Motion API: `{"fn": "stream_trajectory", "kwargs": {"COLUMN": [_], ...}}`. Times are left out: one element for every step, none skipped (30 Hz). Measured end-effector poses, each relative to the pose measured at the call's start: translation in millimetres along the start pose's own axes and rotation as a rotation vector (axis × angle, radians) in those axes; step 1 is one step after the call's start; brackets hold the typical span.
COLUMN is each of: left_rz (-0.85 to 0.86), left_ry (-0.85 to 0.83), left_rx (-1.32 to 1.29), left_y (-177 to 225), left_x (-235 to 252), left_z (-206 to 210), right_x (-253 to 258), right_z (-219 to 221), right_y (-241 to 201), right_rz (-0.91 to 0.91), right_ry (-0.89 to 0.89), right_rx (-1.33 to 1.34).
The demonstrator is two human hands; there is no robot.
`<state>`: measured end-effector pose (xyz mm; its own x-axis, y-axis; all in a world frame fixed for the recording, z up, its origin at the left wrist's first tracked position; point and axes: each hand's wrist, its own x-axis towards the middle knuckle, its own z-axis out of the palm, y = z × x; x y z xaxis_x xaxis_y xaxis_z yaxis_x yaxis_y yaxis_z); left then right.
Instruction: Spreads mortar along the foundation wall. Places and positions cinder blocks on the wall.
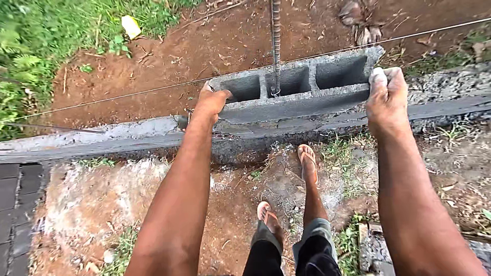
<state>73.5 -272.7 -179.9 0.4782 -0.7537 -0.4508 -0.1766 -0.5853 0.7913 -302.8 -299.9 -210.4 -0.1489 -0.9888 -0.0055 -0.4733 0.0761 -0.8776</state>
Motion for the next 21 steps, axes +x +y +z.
{"fn": "stream_trajectory", "kwargs": {"left_rz": [0.0,-0.001,-0.006,-0.012,-0.016,-0.02,-0.022,-0.022,-0.024,-0.026,-0.028,-0.031,-0.032,-0.034,-0.038,-0.048,-0.057,-0.064,-0.069,-0.07,-0.069], "left_ry": [0.0,0.001,0.001,-0.002,-0.003,-0.006,-0.006,-0.003,0.003,0.012,0.019,0.023,0.024,0.018,0.015,0.011,0.011,0.012,0.014,0.013,0.012], "left_rx": [0.004,0.014,0.022,0.03,0.038,0.037,0.037,0.032,0.028,0.025,0.024,0.019,0.012,0.012,0.012,0.019,0.037,0.053,0.066,0.073,0.076], "left_y": [-1.4,-3.5,-5.3,-5.5,-4.8,-3.6,-2.9,-2.7,-2.9,-3.1,-3.2,-2.8,-2.2,-1.1,-0.4,-1.2,-3.3,-3.4,-3.4,-2.6,-2.0], "left_x": [1.2,2.7,3.8,3.8,3.2,2.0,1.0,0.4,0.4,0.4,0.0,-1.1,-2.0,-2.3,-2.2,-2.8,-2.9,-2.1,-1.6,-1.3,-0.9], "left_z": [-0.7,-1.5,-1.6,-0.8,0.3,1.1,0.9,0.5,0.1,0.0,0.4,0.8,1.1,1.3,1.2,0.2,-1.4,-2.8,-3.6,-3.6,-2.6], "right_x": [0.9,1.4,1.7,2.1,2.3,2.8,3.7,4.1,4.3,4.2,3.9,3.4,3.4,4.4,6.0,6.3,4.2,4.2,3.8,4.3,5.1], "right_z": [0.0,-0.1,-0.7,-1.4,-2.3,-3.1,-3.1,-2.5,-1.4,-0.5,-0.2,-0.1,0.0,-0.3,-0.7,-0.9,-0.8,-0.4,0.1,0.5,0.6], "right_y": [0.0,0.2,0.4,0.8,1.2,1.5,2.5,3.4,4.2,4.5,4.5,4.9,5.1,4.9,5.1,6.2,7.0,6.1,5.5,4.9,4.0], "right_rz": [-0.006,-0.013,-0.019,-0.023,-0.025,-0.02,-0.014,-0.002,0.006,0.016,0.02,0.024,0.025,0.025,0.022,0.015,0.018,0.019,0.022,0.019,0.019], "right_ry": [-0.008,-0.013,-0.014,-0.01,-0.008,-0.01,-0.017,-0.025,-0.027,-0.027,-0.027,-0.028,-0.031,-0.031,-0.033,-0.042,-0.054,-0.063,-0.07,-0.067,-0.057], "right_rx": [-0.011,-0.023,-0.032,-0.036,-0.033,-0.027,-0.018,-0.004,0.009,0.02,0.026,0.029,0.029,0.027,0.025,0.025,0.026,0.029,0.033,0.036,0.038]}}
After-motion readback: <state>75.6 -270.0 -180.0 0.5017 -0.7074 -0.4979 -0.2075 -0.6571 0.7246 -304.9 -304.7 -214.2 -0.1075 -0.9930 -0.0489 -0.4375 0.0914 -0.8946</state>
